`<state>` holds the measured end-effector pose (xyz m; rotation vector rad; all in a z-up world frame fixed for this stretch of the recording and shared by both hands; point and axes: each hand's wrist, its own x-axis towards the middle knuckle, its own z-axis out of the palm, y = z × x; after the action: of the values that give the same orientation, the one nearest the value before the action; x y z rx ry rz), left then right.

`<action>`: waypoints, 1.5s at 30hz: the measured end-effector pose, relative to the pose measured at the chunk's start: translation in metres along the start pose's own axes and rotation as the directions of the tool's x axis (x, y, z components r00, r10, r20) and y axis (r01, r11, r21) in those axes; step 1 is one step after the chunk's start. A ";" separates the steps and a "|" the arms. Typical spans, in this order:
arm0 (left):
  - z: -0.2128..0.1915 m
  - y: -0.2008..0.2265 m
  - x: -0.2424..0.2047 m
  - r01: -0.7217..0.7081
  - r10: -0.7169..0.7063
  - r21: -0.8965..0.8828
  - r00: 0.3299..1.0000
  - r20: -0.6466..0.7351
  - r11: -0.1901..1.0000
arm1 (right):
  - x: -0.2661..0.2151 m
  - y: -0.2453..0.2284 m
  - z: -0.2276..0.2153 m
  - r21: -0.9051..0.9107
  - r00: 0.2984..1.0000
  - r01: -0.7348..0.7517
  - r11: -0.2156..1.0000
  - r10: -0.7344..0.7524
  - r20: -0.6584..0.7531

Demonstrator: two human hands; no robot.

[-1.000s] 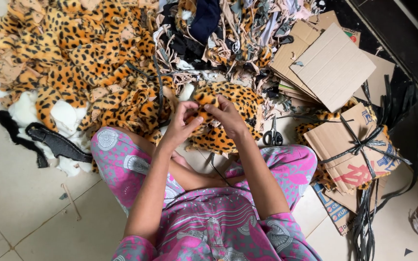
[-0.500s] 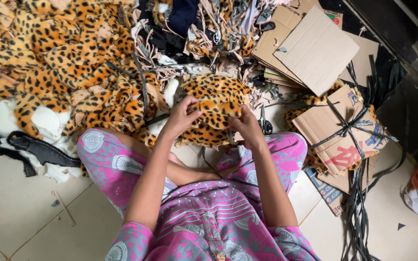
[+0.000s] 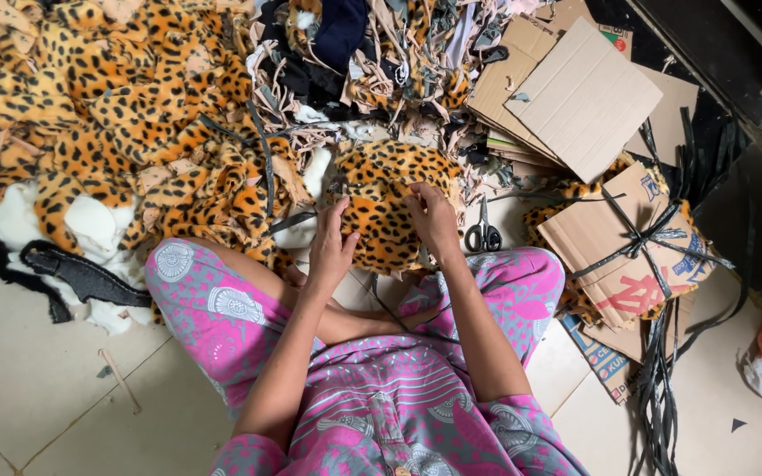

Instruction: The person sits on the floor and wraps a piece of leopard-print fabric around a cardboard sheet, smoothing and folding the edges. They then place the wrapped item aside and pick up another piece of fabric to repeat the wrapping process.

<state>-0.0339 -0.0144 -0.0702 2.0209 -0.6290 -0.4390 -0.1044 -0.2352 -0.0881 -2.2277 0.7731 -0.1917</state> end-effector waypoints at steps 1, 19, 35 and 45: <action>0.002 0.002 -0.002 0.001 -0.001 -0.001 1.000 0.000 1.000 | 0.003 0.004 0.005 -0.001 1.000 -0.001 1.000 0.001 0.001; 0.087 -0.030 0.043 -0.184 0.329 0.578 0.931 -0.156 0.795 | 0.006 0.002 0.055 -0.563 0.955 0.177 0.807 -0.280 -0.101; 0.079 -0.016 0.035 -0.146 0.315 0.509 0.912 -0.262 0.848 | 0.006 0.003 0.041 -0.482 0.915 0.313 0.819 -0.396 -0.079; 0.013 -0.057 0.040 0.176 -0.372 -0.333 0.559 -0.741 0.927 | 0.030 -0.085 0.147 -0.277 0.786 0.595 0.754 -0.619 0.002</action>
<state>0.0058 -0.0225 -0.1285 1.8394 0.3083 0.2475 0.0127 -0.1171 -0.1348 -2.6841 0.0760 -0.5361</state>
